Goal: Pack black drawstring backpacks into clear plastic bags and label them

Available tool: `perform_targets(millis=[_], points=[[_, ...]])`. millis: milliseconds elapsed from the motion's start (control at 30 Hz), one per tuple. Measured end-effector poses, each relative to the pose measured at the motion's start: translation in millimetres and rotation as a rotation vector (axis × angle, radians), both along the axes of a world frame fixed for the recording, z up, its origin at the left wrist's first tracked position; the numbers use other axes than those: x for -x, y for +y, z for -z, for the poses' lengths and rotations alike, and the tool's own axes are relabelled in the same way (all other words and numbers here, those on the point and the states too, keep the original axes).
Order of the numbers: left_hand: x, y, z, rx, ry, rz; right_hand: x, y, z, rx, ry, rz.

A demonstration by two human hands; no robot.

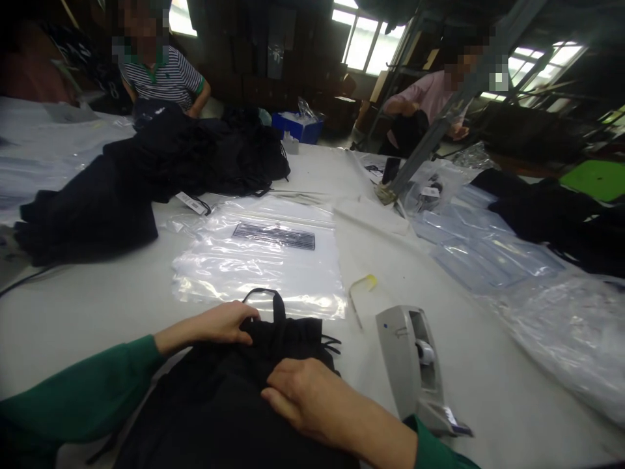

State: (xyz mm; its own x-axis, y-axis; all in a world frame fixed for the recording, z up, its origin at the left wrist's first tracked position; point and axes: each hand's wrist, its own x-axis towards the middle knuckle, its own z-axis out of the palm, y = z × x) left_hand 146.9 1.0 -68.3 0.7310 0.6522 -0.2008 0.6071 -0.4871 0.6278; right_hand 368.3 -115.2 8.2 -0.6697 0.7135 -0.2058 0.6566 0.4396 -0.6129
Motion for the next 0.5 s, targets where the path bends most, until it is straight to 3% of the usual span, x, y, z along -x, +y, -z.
perform_targets(millis=[67, 167, 233, 367, 500], points=[[-0.6, -19.8, -1.1, -0.15, -0.036, 0.067, -11.3, 7.7, -0.1, -0.052, 0.088, 0.134], [5.4, -53.8, -4.2, -0.564, -0.17, 0.224, -27.0, 31.6, -0.2, -0.226, 0.238, 0.394], [10.7, -71.2, -9.3, -0.73, -0.265, 0.287, -32.3, 53.6, 1.0, -0.299, 0.295, 0.446], [17.1, -89.0, -18.6, -0.863, -0.383, 0.303, -27.4, 97.3, 9.8, -0.224, 0.287, 0.292], [22.7, -101.1, -16.6, -0.999, -0.466, 0.133, -14.1, 130.1, 26.3, 0.058, 0.229, 0.104]])
